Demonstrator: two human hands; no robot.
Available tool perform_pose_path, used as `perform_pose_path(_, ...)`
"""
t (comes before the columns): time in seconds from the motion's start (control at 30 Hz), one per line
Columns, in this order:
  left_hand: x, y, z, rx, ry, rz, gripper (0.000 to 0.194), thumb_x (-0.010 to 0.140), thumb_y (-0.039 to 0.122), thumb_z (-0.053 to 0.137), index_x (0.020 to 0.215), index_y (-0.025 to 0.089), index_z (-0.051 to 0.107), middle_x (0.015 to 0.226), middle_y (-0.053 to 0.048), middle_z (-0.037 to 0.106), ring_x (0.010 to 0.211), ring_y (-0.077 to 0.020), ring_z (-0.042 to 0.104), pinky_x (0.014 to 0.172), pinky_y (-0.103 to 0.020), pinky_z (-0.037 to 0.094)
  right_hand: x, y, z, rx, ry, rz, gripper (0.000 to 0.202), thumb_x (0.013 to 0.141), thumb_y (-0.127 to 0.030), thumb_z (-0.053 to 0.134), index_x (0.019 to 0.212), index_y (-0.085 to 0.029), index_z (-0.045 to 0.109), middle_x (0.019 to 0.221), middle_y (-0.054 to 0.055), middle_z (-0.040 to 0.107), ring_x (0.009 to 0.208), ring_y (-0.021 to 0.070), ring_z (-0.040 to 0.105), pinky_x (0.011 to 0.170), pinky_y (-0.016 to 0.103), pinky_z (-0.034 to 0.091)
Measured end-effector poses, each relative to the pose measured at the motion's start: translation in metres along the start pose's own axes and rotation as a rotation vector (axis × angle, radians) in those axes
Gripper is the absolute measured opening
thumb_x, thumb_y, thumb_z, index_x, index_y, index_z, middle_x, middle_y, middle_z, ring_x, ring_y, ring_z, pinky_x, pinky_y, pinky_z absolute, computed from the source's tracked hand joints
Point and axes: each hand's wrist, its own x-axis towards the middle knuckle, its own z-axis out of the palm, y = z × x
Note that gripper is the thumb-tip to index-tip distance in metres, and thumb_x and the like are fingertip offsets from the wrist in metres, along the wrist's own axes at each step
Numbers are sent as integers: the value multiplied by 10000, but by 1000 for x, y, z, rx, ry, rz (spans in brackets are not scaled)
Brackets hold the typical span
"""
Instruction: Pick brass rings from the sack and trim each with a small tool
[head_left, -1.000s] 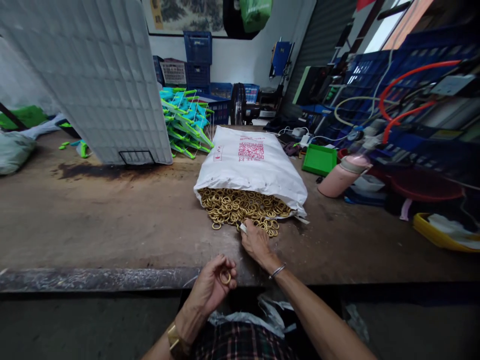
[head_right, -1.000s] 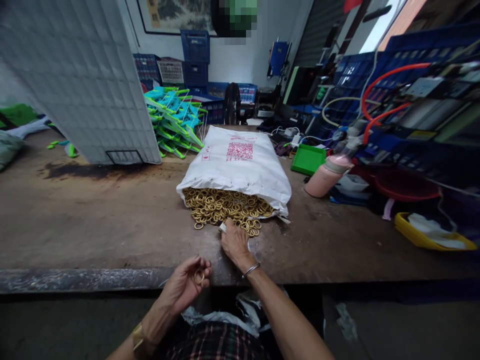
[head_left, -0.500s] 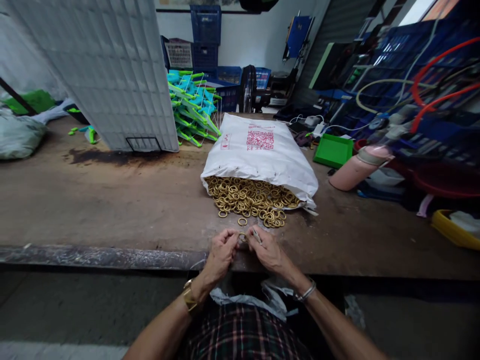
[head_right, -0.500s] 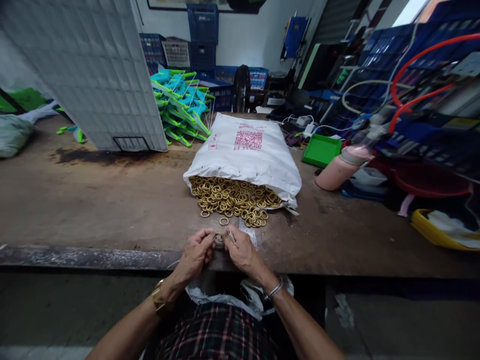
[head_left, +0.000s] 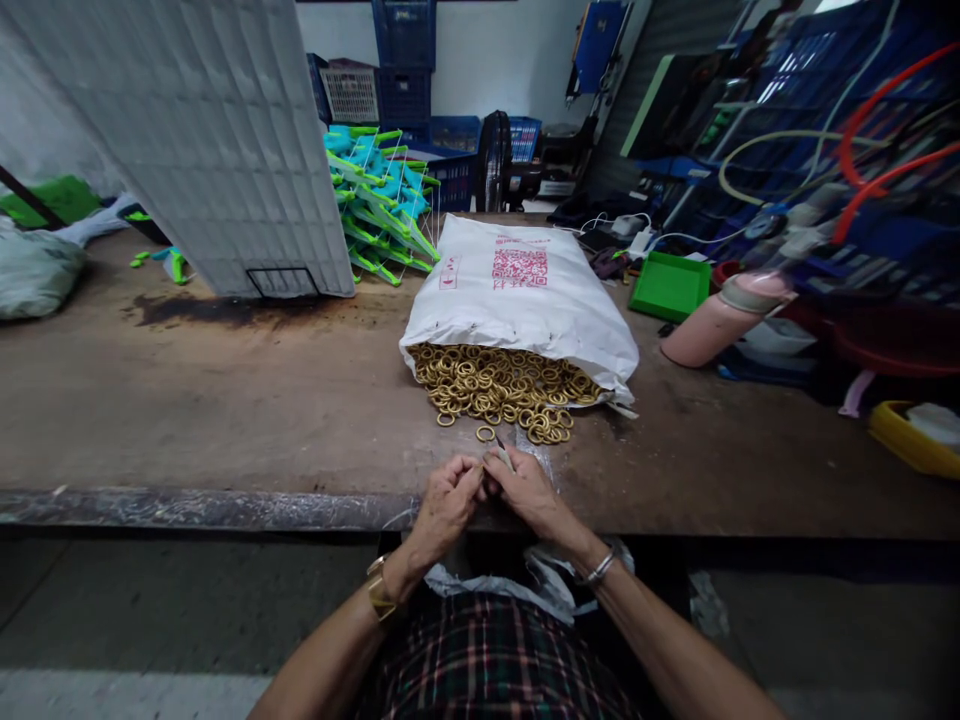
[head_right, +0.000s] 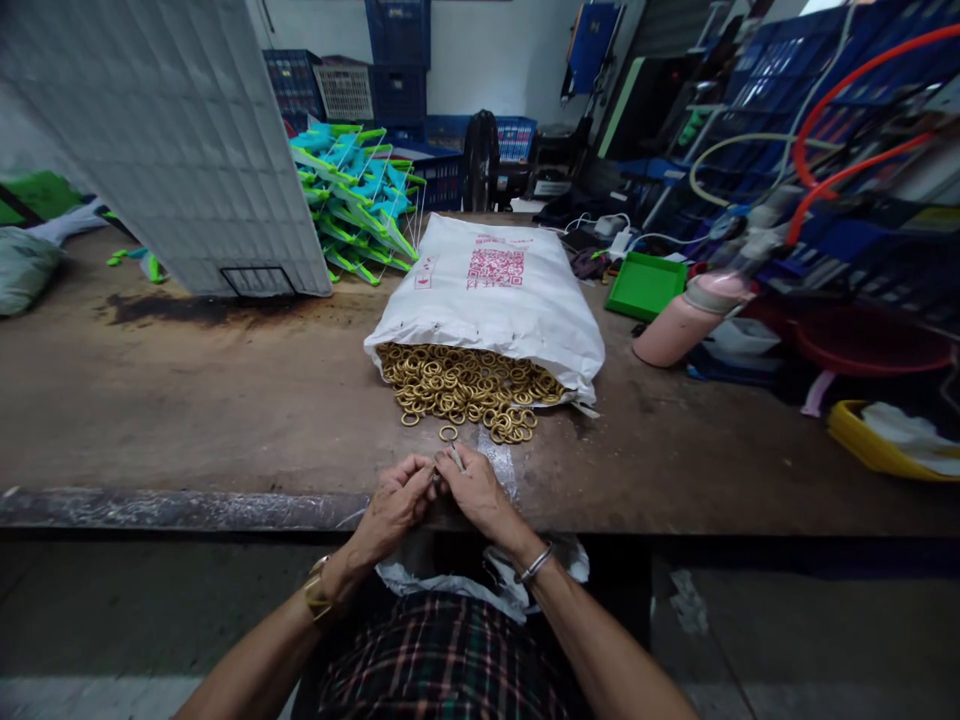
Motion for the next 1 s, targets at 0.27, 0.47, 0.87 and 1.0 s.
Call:
perform_pose_path(0.27,-3,-3,-2,-177,-69,-48,313,721,456,569,704,158,474,569,47,474,369,-15,279,357,-166,174,2,0,-1,-40,1,-14,259,796,-320,372,592,-187,461,482,-48,455,467,82,401,483,193,315)
perform_pose_path(0.47,-1,-6,-3,-215,-56,-25,289,734,439,565,723,165,474,551,60,450,364,-17,273,348,-160,176,0,7,-4,-275,56,-152,212,797,-255,359,629,-187,468,550,-26,491,532,102,440,531,208,314)
perform_pose_path(0.87,2,-10,-6,-199,-27,-21,338,698,484,587,719,172,458,554,57,486,348,-11,273,337,-150,184,-10,10,0,-651,-73,-276,197,720,-96,353,812,-194,497,632,1,542,565,121,463,551,215,292)
perform_pose_path(1.0,1,-10,-6,-166,-25,-7,340,703,490,577,696,169,464,499,72,435,342,-15,253,337,-158,172,-10,10,0,-675,-60,-252,214,707,-89,362,833,-193,500,657,8,553,586,126,475,560,217,294)
